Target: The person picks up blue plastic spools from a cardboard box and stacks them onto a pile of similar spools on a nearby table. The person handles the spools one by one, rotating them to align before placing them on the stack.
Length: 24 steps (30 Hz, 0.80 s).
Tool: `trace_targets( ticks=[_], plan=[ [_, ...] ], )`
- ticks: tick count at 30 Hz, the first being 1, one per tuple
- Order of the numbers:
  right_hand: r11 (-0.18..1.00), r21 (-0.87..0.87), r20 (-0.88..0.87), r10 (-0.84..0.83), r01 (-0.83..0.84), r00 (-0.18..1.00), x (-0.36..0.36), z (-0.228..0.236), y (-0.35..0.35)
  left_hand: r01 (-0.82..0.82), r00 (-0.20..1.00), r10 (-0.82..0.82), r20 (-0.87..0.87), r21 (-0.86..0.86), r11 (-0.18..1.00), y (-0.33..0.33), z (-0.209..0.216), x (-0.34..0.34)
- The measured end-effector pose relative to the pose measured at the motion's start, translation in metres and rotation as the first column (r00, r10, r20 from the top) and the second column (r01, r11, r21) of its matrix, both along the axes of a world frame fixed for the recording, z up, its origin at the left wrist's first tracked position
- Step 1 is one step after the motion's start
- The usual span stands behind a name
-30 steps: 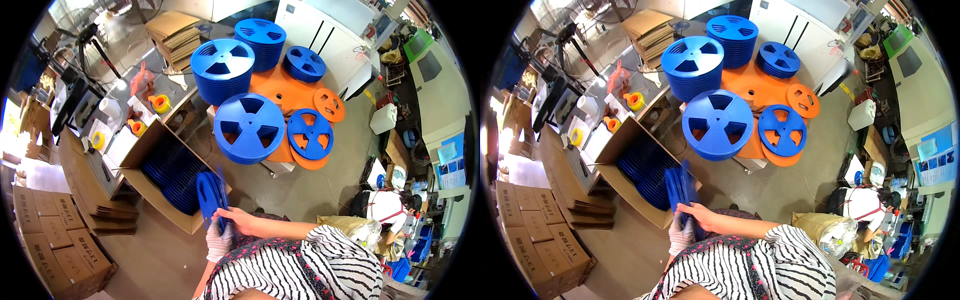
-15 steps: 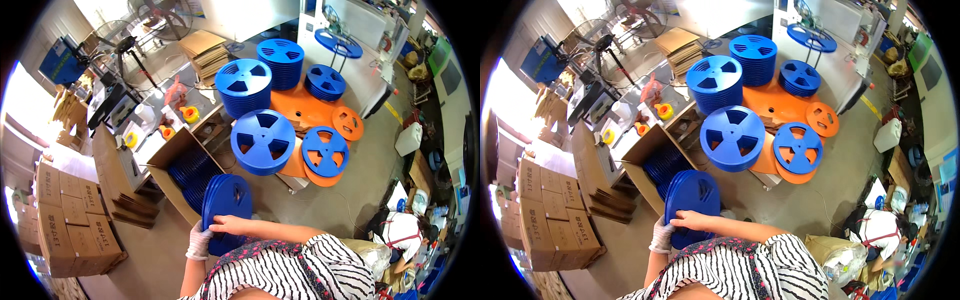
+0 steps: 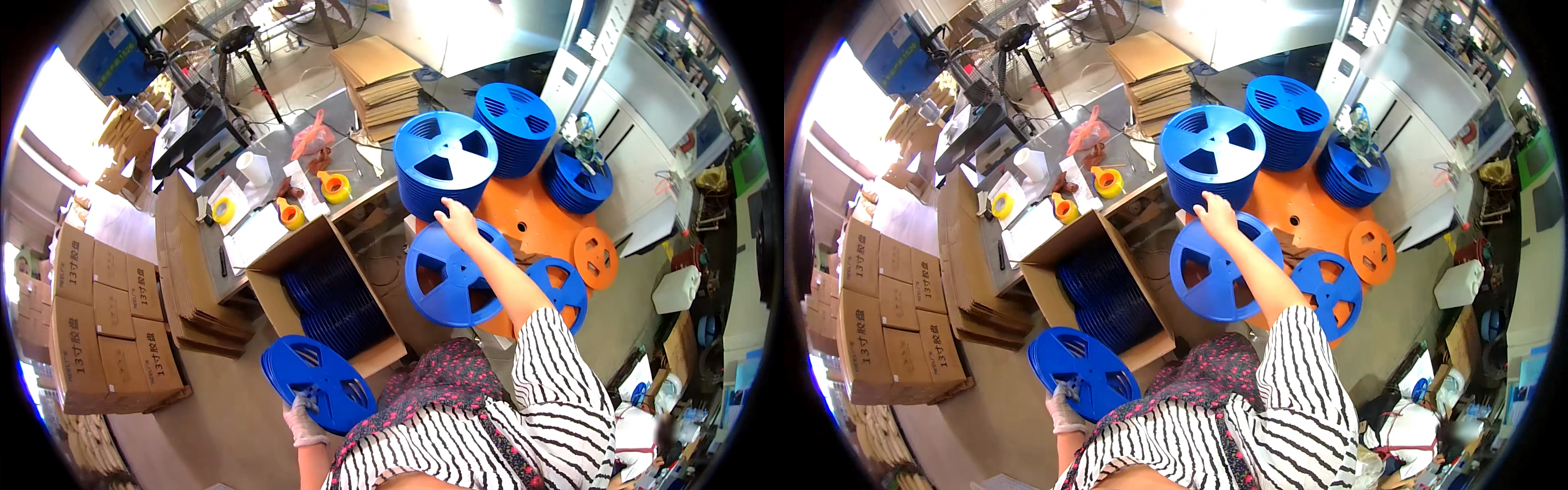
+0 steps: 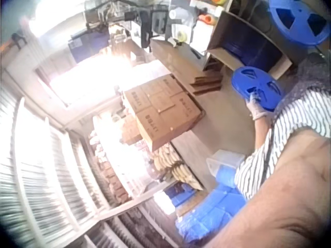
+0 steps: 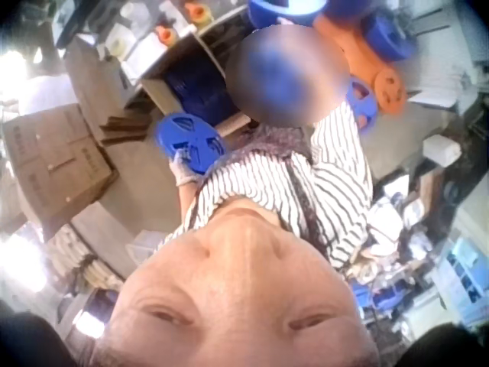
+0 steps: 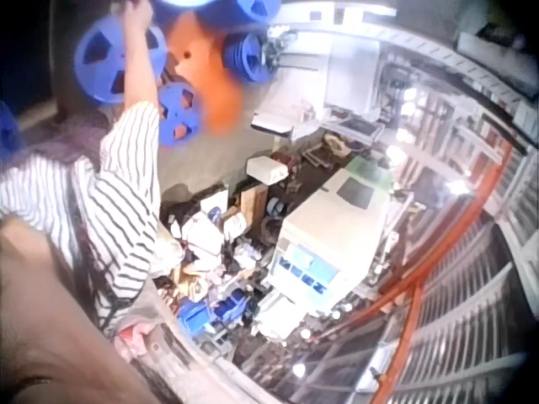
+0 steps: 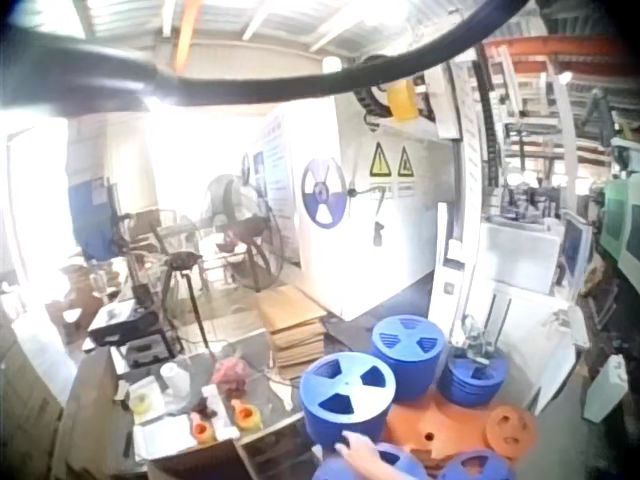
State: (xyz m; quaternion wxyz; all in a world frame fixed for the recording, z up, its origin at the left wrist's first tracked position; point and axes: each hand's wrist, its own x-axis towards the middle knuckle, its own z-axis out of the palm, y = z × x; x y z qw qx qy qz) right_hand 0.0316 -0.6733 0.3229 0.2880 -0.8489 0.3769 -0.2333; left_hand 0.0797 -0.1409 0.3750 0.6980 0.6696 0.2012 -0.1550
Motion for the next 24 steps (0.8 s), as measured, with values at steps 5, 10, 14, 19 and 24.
trace_targets(
  ticks=[5,10,14,19,24],
  plan=[
    [0.922,-0.364,-0.275,0.027,-0.13,0.961,0.065,-0.015,-0.056,-0.142,0.988,0.15,-0.046,0.146,0.979,0.01,-0.015,-0.023],
    [0.831,-0.503,-0.284,0.098,-0.235,0.954,0.077,-0.022,-0.075,-0.228,0.903,0.328,-0.277,0.337,0.914,0.014,-0.04,-0.039],
    [0.853,-0.509,-0.019,0.126,-0.119,0.992,0.054,0.032,-0.087,-0.296,0.947,0.311,-0.079,0.164,0.941,0.007,-0.032,-0.062],
    [0.962,0.254,0.64,-0.245,0.1,0.729,-0.015,0.142,-0.104,-0.454,0.866,0.463,-0.187,0.09,0.886,-0.035,-0.006,-0.056],
    [0.583,0.742,0.667,-0.596,-0.33,0.447,-0.063,0.16,-0.101,-0.514,0.811,0.498,-0.308,0.033,0.857,-0.049,-0.01,-0.04]
  ],
)
